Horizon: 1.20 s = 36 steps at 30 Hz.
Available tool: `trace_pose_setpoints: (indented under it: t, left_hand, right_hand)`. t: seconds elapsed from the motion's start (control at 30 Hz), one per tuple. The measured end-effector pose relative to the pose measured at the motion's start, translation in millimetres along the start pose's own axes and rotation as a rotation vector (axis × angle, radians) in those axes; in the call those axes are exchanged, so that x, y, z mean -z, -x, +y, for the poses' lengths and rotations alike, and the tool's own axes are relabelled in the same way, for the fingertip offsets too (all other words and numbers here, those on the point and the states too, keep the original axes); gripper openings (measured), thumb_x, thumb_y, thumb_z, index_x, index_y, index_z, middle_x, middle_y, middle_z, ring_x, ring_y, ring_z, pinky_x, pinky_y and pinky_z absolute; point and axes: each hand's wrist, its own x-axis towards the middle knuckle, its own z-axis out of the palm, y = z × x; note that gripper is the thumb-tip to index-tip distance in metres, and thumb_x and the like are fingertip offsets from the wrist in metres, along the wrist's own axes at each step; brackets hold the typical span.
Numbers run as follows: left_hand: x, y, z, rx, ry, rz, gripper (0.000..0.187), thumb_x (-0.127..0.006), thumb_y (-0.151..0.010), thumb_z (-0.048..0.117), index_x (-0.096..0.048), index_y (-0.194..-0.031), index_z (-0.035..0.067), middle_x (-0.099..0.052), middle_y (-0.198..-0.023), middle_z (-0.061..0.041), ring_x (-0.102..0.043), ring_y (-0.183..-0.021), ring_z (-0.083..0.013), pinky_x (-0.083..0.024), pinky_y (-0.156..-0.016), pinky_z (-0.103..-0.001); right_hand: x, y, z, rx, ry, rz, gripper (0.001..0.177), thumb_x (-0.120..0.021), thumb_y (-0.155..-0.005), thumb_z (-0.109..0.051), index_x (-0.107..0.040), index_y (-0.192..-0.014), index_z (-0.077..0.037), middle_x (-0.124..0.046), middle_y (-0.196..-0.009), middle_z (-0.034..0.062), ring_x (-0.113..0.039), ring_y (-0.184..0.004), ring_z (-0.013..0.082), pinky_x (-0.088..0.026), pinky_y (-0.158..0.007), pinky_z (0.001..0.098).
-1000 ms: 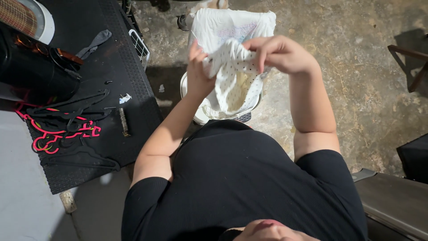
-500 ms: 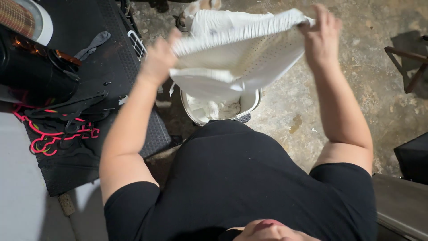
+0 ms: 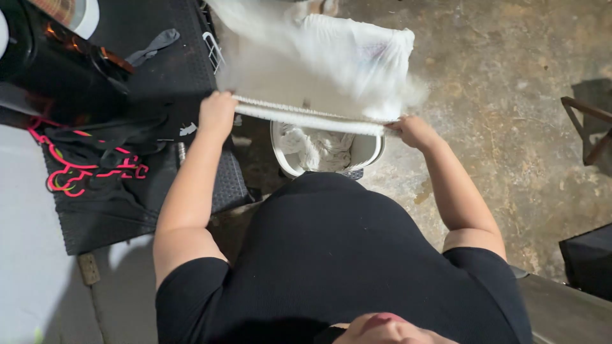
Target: The person takes white garments from a laundry basket, places them on plastic hangers, and hangs them on a nearby rack. The person handles several shirts and a pair of shorts, using both green and red hangers.
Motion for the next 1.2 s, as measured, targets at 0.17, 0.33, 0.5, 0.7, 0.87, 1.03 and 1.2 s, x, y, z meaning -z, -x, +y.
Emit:
trace_pose_setpoints:
  t: [0.17,0.33,0.5,0.7,0.87,1.03,1.2]
  left_hand:
    - [-28,8,12,0.204,0.18,0.166,0.01,-0.064,-0.092,0.009,-0.073,-0.093,0.005,-0.072,-0.103,-0.014,-0.069,-0.096,-0.0355,-0.055,-0.081,-0.048]
    - [58,-12,45,0.118,0.331,0.448,0.004,-0.065,-0.085,-0.001,-0.069,-0.084,-0.001,-0.072,-0.107,-0.013,-0.069,-0.09,-0.0338,-0.057,-0.079,-0.044]
    - [106,4,54,0.126,0.132,0.388,0.008,-0.073,-0.079,0.003,-0.07,-0.087,0.0,-0.06,-0.12,-0.015,-0.07,-0.088,-0.0364,-0.055,-0.075,-0.046]
    - [25,64,30,0.348,0.43,-0.126,0.046,-0.064,-0.078,-0.01,-0.074,-0.119,0.01,-0.048,-0.151,-0.013,-0.066,-0.108,-0.0362,-0.053,-0.094,-0.044]
    - [-98,143,-1,0.491,0.818,-0.367,0.075,-0.066,-0.071,-0.006,-0.058,-0.141,0.018,-0.045,-0.148,-0.017,-0.053,-0.13,-0.0367,-0.045,-0.108,-0.037]
    - [-157,217,-54,0.719,0.327,-0.036,0.056,-0.075,-0.077,0.005,-0.067,-0.131,0.016,-0.051,-0.148,-0.017,-0.049,-0.14,-0.0376,-0.043,-0.117,-0.043]
    - [-140,274,-113,1.117,0.058,-0.05,0.078,-0.074,-0.085,0.026,-0.043,-0.156,0.014,-0.025,-0.167,-0.017,-0.022,-0.153,-0.039,-0.036,-0.113,-0.056]
  right_hand:
    - [10,-17,40,-0.134,0.12,0.251,0.009,-0.068,-0.088,-0.002,-0.075,-0.095,-0.002,-0.069,-0.095,0.0236,-0.066,-0.088,0.0413,-0.053,-0.079,0.0497]
    - [98,-23,-12,0.095,0.204,0.451,0.005,-0.07,-0.085,0.001,-0.073,-0.086,-0.003,-0.07,-0.099,0.0151,-0.064,-0.098,0.034,-0.05,-0.095,0.0467]
    - [128,-28,-52,0.134,0.189,0.497,0.006,-0.075,-0.094,0.002,-0.078,-0.094,-0.002,-0.07,-0.105,0.0106,-0.064,-0.106,0.0326,-0.049,-0.1,0.0448]
    - [67,-50,-43,0.121,-0.086,0.372,0.04,-0.055,-0.082,0.017,-0.078,-0.109,-0.001,-0.065,-0.14,0.019,-0.067,-0.118,0.0331,-0.056,-0.1,0.0397]
    - [-13,-69,-58,-0.045,-0.216,0.107,0.034,-0.056,-0.083,0.008,-0.075,-0.111,0.001,-0.064,-0.138,0.0199,-0.068,-0.102,0.037,-0.054,-0.09,0.0425]
    - [-72,-72,-74,0.099,-0.282,0.064,0.038,-0.056,-0.084,0.003,-0.073,-0.119,0.002,-0.064,-0.128,0.023,-0.064,-0.111,0.042,-0.051,-0.097,0.0439]
    - [-99,-70,-60,0.1,-0.232,-0.002,0.043,-0.057,-0.084,0.001,-0.073,-0.124,0.0,-0.065,-0.124,0.0234,-0.064,-0.108,0.0427,-0.05,-0.096,0.0442]
